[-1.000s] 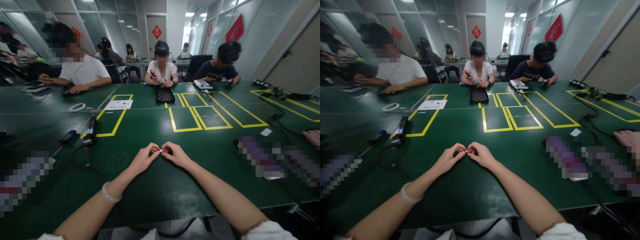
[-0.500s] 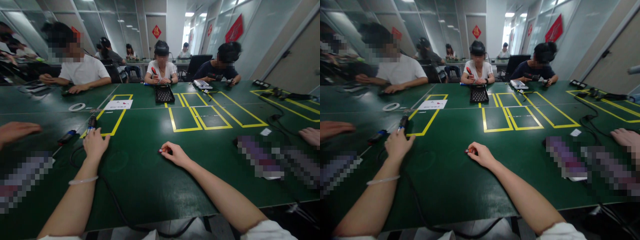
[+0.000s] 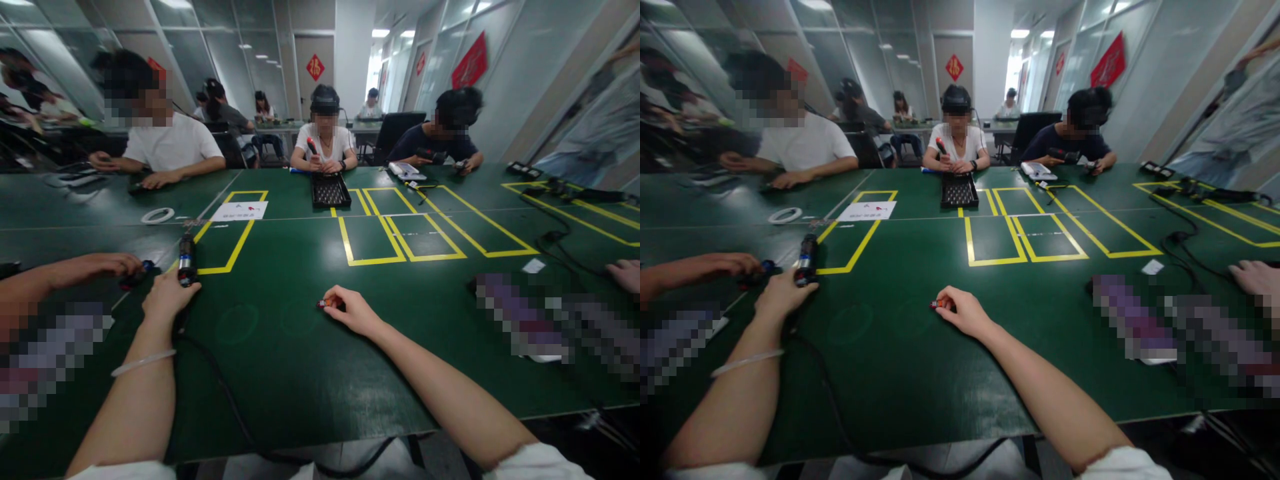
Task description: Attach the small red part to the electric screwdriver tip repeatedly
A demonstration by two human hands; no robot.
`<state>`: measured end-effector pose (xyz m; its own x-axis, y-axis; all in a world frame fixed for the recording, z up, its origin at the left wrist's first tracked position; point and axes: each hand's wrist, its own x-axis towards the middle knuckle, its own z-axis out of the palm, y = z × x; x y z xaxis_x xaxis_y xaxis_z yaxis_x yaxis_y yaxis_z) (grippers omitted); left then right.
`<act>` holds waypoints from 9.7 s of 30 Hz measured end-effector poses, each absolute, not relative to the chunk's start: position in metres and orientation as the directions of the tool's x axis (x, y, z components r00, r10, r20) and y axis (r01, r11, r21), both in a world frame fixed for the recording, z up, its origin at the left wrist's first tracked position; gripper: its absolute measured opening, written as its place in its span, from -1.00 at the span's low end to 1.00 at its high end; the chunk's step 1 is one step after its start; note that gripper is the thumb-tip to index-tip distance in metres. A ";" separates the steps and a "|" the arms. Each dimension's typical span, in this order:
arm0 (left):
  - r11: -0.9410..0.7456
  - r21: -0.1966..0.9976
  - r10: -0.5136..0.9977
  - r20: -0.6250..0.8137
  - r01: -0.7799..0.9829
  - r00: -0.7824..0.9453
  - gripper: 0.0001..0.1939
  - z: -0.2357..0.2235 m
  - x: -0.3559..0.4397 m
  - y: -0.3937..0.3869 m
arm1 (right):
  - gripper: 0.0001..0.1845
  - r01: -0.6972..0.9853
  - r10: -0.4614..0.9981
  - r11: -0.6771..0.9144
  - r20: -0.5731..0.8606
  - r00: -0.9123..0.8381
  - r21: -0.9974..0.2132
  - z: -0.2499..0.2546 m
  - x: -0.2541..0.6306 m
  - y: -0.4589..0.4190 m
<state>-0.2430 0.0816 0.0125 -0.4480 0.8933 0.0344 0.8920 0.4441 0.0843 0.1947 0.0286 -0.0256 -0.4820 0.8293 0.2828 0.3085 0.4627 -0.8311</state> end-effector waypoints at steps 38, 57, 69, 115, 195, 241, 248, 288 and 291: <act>-0.485 0.234 0.860 0.303 0.843 0.411 -0.31 -0.004 0.000 0.010 | -0.91 0.447 0.868 0.464 0.292 -0.401 -0.765 -0.029 0.191 0.035; -0.403 0.144 0.898 0.250 0.904 0.361 -0.30 0.000 0.004 0.009 | -0.91 0.435 0.859 0.492 0.341 -0.382 -0.754 -0.018 0.193 0.029; -0.317 -0.024 0.930 0.189 0.948 0.315 -0.37 0.004 0.000 0.017 | -0.72 0.326 0.791 0.541 0.337 -0.510 -0.776 -0.018 0.193 0.025; 0.231 0.165 0.913 0.304 0.959 -0.272 -0.59 0.014 -0.191 0.081 | -0.84 0.441 0.781 0.577 0.307 -0.544 -0.687 -0.019 0.198 0.029; 0.419 0.010 0.908 -0.025 0.908 -0.419 -0.32 0.016 -0.238 0.085 | -0.87 0.258 0.829 0.404 0.231 -0.510 -0.878 -0.027 0.194 0.029; -0.419 0.066 0.889 0.233 0.906 0.394 -0.36 0.000 0.004 0.007 | -0.81 0.462 0.855 0.484 0.288 -0.431 -0.744 -0.031 0.188 0.033; -0.421 0.063 0.888 0.235 0.905 0.396 -0.36 0.001 0.005 0.006 | -0.84 0.510 0.793 0.590 0.330 -0.512 -0.626 -0.025 0.192 0.030; 0.172 -0.105 0.985 0.003 0.979 -0.173 -0.30 0.013 -0.196 0.094 | -0.58 0.557 0.772 0.620 0.299 -0.562 -0.553 -0.017 0.199 0.024; 0.221 -0.122 0.974 -0.016 0.968 -0.225 -0.32 0.014 -0.221 0.094 | -0.58 0.559 0.770 0.622 0.299 -0.564 -0.548 -0.017 0.199 0.024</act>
<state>-0.2212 0.0942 0.0143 -0.2248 0.9743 -0.0156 0.9676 0.2213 -0.1215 0.1990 0.0239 -0.0172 -0.5640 0.7698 0.2988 0.5588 0.6222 -0.5484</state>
